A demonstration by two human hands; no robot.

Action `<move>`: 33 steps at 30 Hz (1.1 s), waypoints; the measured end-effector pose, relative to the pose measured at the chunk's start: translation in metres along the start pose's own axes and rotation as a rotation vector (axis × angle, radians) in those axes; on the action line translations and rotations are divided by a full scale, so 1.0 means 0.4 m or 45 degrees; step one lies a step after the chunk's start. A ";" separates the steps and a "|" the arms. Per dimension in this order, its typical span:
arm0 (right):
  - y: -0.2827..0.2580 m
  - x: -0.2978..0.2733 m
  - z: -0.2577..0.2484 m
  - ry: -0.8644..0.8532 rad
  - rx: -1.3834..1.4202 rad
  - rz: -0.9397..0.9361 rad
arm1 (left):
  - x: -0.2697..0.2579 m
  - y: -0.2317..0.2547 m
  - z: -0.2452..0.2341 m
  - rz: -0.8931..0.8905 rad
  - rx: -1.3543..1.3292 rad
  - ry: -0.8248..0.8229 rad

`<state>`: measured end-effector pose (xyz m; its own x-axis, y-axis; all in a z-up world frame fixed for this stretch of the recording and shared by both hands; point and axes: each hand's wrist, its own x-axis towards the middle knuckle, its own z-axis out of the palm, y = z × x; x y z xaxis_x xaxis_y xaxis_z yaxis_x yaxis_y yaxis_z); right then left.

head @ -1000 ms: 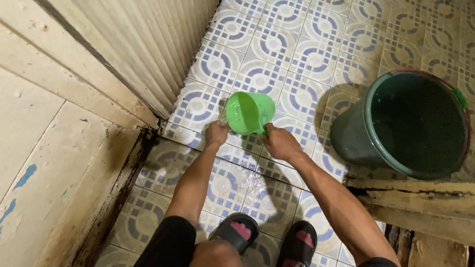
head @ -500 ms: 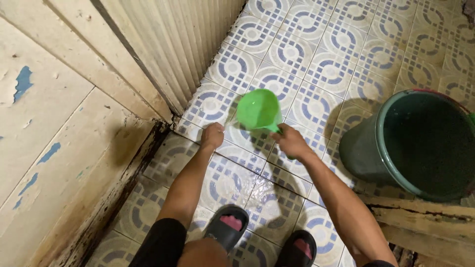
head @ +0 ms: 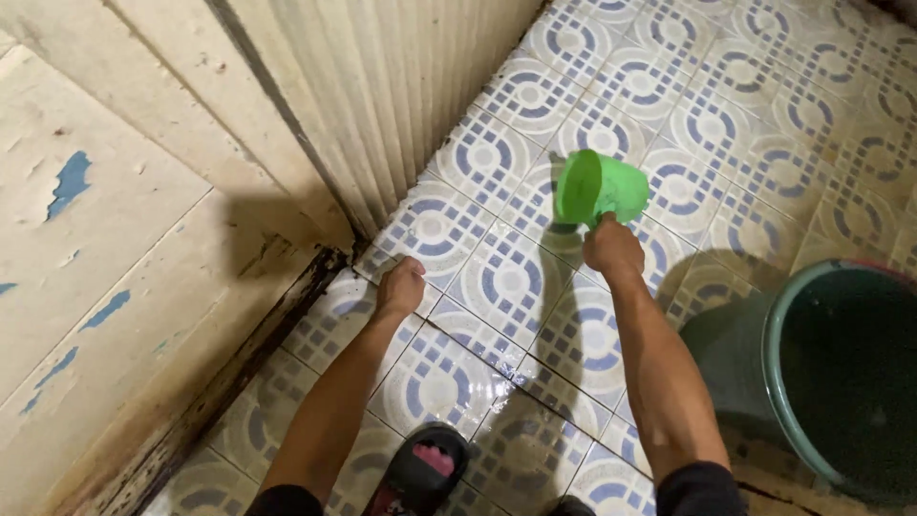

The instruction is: Scrubbing a squat toilet with a brush and rinsing it with water from a scoop

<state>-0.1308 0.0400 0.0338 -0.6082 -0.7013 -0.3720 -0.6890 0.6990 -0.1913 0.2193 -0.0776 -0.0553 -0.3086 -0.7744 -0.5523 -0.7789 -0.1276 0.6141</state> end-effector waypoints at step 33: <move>0.051 0.000 -0.134 0.267 0.318 -0.341 | -0.349 -0.069 -0.221 0.266 0.586 0.403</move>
<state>-0.1660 0.0468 0.0784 -0.5056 -0.8579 -0.0915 -0.7323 0.4828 -0.4803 0.3323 -0.0208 0.0549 -0.3582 -0.9103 -0.2076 -0.8975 0.2744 0.3454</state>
